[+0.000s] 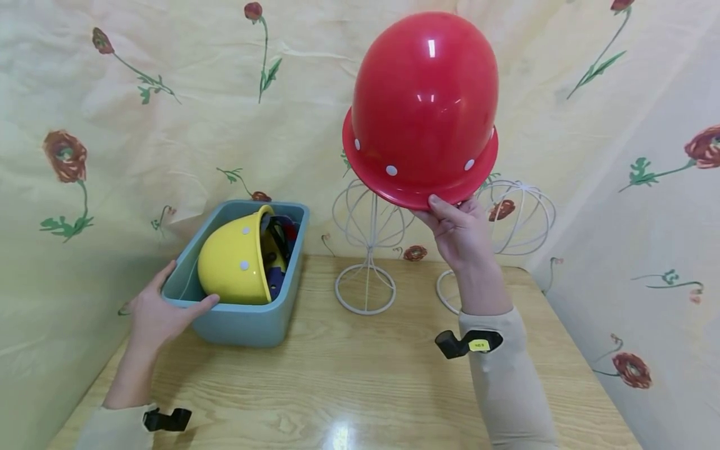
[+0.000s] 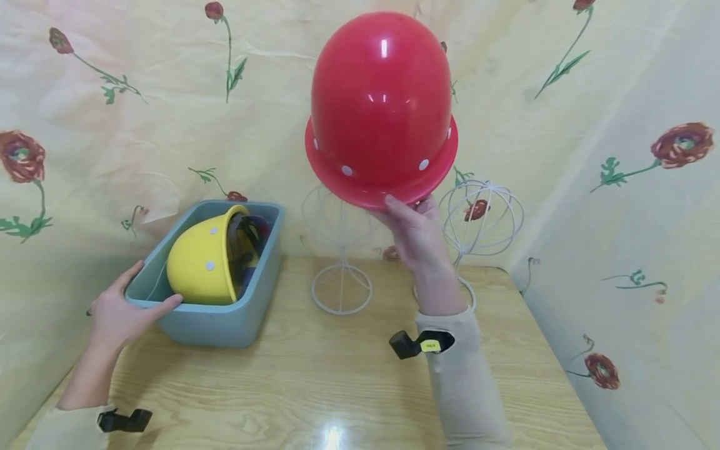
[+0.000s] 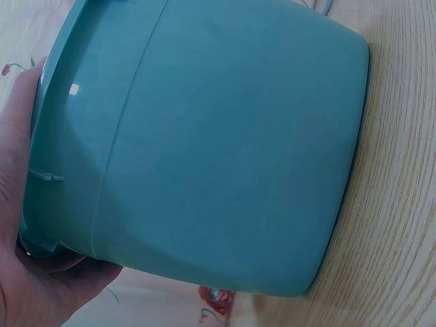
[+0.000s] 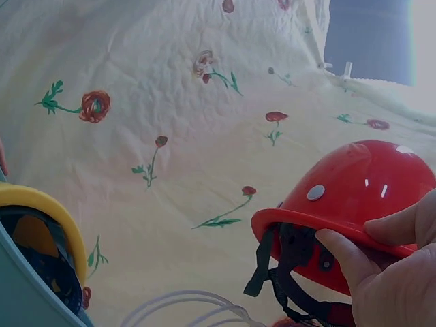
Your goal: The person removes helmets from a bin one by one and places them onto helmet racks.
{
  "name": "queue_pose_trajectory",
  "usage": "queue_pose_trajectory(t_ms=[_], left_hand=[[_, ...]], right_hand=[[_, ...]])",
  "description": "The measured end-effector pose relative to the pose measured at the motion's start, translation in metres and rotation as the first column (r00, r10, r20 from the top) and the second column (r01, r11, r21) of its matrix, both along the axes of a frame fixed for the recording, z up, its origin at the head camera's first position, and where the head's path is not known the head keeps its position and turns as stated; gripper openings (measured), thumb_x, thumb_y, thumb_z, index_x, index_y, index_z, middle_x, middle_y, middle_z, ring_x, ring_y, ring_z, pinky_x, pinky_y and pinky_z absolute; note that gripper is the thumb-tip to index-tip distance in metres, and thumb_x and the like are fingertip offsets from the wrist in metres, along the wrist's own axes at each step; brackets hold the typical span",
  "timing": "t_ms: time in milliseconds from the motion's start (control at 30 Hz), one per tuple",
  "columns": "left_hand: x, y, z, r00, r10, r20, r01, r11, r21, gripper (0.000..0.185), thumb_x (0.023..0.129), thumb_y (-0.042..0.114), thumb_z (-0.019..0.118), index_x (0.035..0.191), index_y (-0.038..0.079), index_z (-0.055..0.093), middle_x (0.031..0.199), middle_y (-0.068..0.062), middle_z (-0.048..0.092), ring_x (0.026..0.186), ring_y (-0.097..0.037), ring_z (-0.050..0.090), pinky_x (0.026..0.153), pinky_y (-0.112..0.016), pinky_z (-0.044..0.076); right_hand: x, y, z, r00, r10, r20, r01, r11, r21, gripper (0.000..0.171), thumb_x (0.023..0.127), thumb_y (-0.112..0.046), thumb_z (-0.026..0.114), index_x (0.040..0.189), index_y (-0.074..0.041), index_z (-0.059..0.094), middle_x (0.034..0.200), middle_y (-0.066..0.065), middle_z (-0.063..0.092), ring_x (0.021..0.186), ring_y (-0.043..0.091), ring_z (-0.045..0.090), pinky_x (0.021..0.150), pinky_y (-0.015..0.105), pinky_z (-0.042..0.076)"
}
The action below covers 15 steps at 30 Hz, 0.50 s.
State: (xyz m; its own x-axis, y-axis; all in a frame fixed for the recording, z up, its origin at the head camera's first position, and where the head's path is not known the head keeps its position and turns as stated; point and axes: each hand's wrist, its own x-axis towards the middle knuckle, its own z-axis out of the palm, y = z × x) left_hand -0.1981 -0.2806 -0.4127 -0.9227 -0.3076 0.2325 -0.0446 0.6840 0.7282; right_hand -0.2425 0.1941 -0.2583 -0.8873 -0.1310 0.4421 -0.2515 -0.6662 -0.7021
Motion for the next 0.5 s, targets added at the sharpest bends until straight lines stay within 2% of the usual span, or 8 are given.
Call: queue_pose_trajectory(t_ms=[333,500], left_hand=[[-0.001,0.001,0.000,1.000,0.000,-0.002,0.000,1.000,-0.004,0.116,0.074,0.051,0.089,0.164,0.013,0.029,0.159,-0.034,0.038,0.138,-0.055,0.042,0.103,-0.077,0.037],[0.000,0.001,0.001,1.000,-0.001,-0.002,0.001,1.000,0.001,0.115,0.074,0.051,0.089,0.164,0.012,0.028,0.159,-0.034,0.038,0.138,-0.055,0.042,0.103,-0.077,0.037]], right_hand=[[-0.001,0.025,-0.002,0.999,-0.008,-0.048,0.006,1.000,-0.025,0.049,0.101,0.008,0.054,0.148,-0.004,0.049,0.141,0.011,0.063,0.117,0.030,0.073,0.091,0.038,0.061],[-0.001,0.038,-0.004,0.999,0.000,-0.045,-0.003,0.998,-0.065,0.047,0.100,0.010,0.052,0.146,-0.002,0.051,0.138,0.013,0.065,0.117,0.031,0.073,0.092,0.039,0.060]])
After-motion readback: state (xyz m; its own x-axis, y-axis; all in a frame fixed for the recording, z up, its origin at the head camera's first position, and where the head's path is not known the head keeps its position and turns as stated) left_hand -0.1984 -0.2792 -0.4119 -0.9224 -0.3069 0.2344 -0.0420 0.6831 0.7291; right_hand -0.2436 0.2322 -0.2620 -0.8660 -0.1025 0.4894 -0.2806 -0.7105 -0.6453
